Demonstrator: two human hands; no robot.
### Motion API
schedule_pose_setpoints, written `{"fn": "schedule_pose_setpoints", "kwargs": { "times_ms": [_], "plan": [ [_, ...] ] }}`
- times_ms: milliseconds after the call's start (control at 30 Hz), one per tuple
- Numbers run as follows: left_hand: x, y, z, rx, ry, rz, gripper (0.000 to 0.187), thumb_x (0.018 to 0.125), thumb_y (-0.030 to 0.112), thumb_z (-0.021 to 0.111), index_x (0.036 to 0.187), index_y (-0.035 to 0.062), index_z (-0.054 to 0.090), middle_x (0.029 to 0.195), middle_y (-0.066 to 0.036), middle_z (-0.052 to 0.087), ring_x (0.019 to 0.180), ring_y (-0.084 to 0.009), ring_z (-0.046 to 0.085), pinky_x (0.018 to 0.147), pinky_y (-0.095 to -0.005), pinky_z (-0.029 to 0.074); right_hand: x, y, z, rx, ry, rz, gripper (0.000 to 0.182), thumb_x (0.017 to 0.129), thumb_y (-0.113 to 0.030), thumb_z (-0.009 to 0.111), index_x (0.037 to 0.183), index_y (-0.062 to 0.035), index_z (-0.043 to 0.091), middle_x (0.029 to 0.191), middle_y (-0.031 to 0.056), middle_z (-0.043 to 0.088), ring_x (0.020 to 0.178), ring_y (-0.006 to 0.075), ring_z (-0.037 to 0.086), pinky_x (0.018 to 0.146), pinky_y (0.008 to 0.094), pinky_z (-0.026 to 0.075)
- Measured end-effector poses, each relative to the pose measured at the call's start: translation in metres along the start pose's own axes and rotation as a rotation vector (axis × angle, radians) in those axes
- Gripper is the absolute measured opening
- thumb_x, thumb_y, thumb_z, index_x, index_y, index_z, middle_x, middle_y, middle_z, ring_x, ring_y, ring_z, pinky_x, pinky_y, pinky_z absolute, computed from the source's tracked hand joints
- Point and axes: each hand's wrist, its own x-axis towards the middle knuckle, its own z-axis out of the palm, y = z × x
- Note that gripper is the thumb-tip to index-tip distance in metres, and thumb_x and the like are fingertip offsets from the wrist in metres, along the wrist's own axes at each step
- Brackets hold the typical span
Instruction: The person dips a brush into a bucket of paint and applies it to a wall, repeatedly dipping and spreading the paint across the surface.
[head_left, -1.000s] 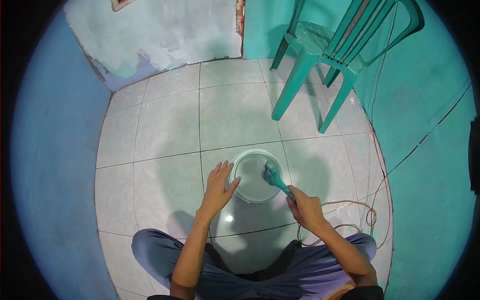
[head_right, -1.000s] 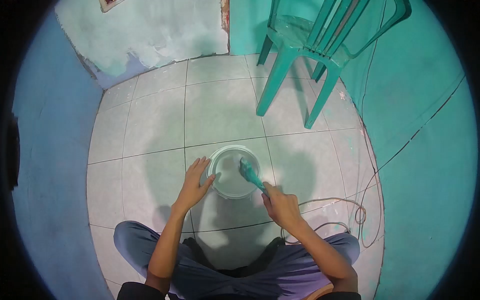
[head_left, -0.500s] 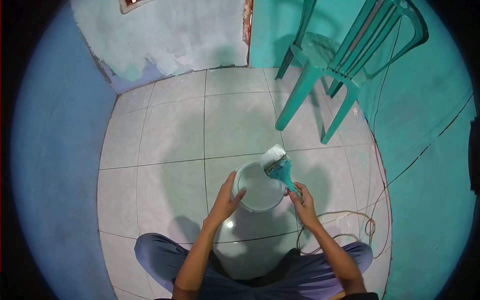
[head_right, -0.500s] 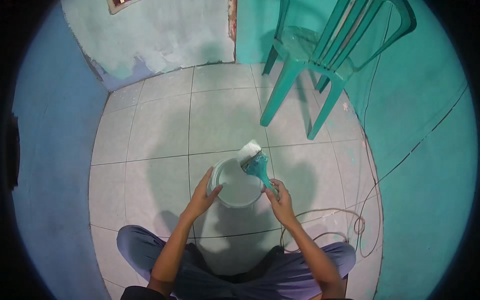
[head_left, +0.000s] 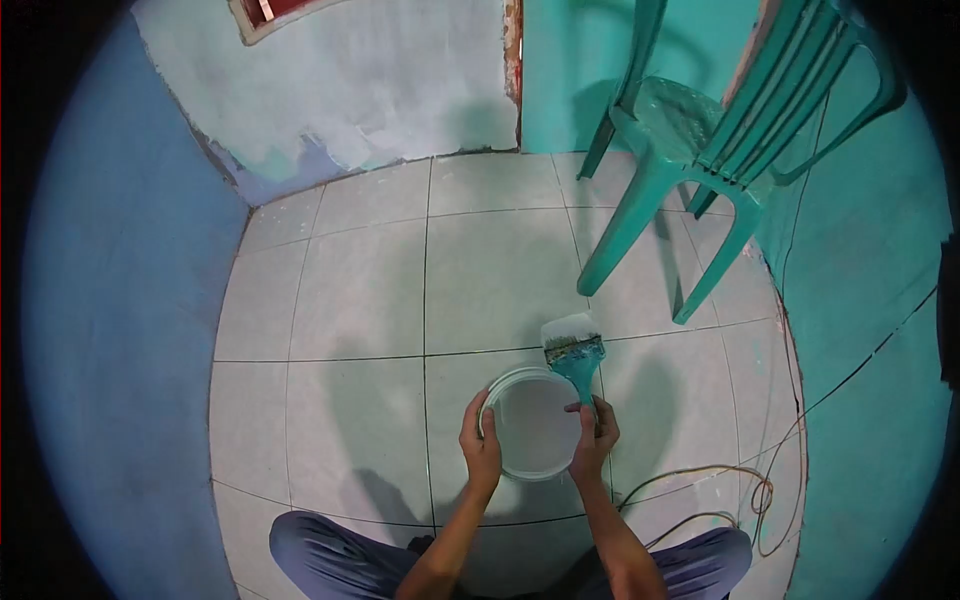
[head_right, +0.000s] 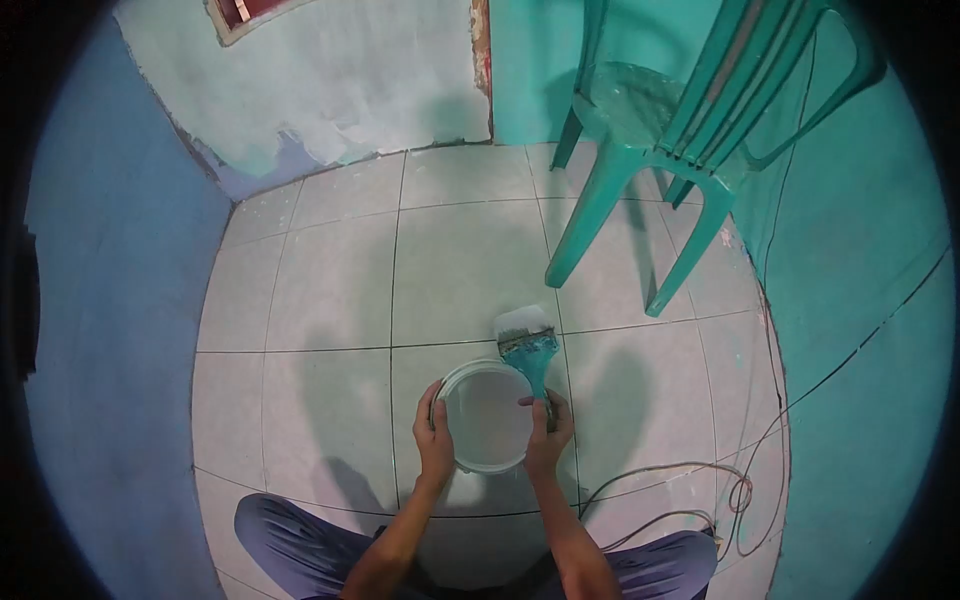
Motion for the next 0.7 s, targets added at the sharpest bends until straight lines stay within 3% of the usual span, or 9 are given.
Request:
{"fn": "schedule_pose_setpoints", "kwargs": {
  "times_ms": [200,400,467,500,633,700],
  "plan": [
    [0.049,0.022,-0.016,0.045,0.095,-0.004,0.038,0.114,0.015,0.047,0.143,-0.0068,0.056,0.138,-0.02,0.066,0.128,-0.0267,0.063,0.111,-0.0363,0.046,0.02,0.008,0.05,-0.062,-0.092,-0.023,0.033,0.105,-0.018,0.063,0.128,0.0057,0.065,0.096,0.0077,0.074,0.093,0.0134,0.066,0.088,0.0314,0.051],
    [0.14,0.011,-0.067,0.149,0.13,0.068,0.035,0.112,0.011,0.047,0.142,-0.0033,0.059,0.137,-0.02,0.067,0.128,-0.0292,0.064,0.11,-0.0368,0.047,0.051,0.037,0.146,0.003,-0.111,-0.049,0.032,0.102,-0.013,0.066,0.127,0.0069,0.066,0.111,0.0112,0.071,0.095,0.0133,0.065,0.086,0.0308,0.052],
    [0.172,0.009,-0.083,0.181,0.151,0.098,0.035,0.113,0.012,0.047,0.142,-0.0036,0.059,0.138,-0.021,0.067,0.128,-0.0306,0.064,0.11,-0.0379,0.047,0.069,0.049,0.182,-0.163,-0.141,-0.333,0.026,0.103,-0.009,0.064,0.125,0.0059,0.065,0.114,0.0108,0.069,0.104,0.0164,0.065,0.094,0.0308,0.051],
    [0.185,0.01,-0.09,0.191,0.159,0.107,0.036,0.112,0.012,0.047,0.143,-0.0035,0.059,0.139,-0.021,0.066,0.13,-0.0309,0.063,0.11,-0.0389,0.048,0.072,0.041,0.195,-0.165,-0.199,-0.237,0.025,0.104,-0.009,0.064,0.125,0.0047,0.064,0.128,0.0112,0.063,0.115,0.018,0.062,0.099,0.0317,0.051],
    [0.244,0.004,-0.118,0.205,0.211,0.14,0.036,0.112,0.01,0.047,0.143,-0.0033,0.059,0.14,-0.021,0.066,0.131,-0.0319,0.063,0.109,-0.0397,0.049,0.096,0.059,0.264,-0.208,-0.171,-0.431,0.027,0.104,-0.011,0.065,0.127,0.0029,0.064,0.138,0.0128,0.056,0.123,0.0231,0.06,0.102,0.034,0.051],
    [0.275,0.002,-0.132,0.206,0.22,0.14,0.035,0.111,0.009,0.048,0.141,-0.0041,0.06,0.14,-0.022,0.066,0.131,-0.0332,0.064,0.109,-0.0402,0.05,0.109,0.059,0.297,-0.227,-0.182,-0.432,0.027,0.104,-0.012,0.065,0.127,0.0024,0.065,0.137,0.0132,0.057,0.123,0.0241,0.061,0.103,0.0346,0.05]
  ]
}}
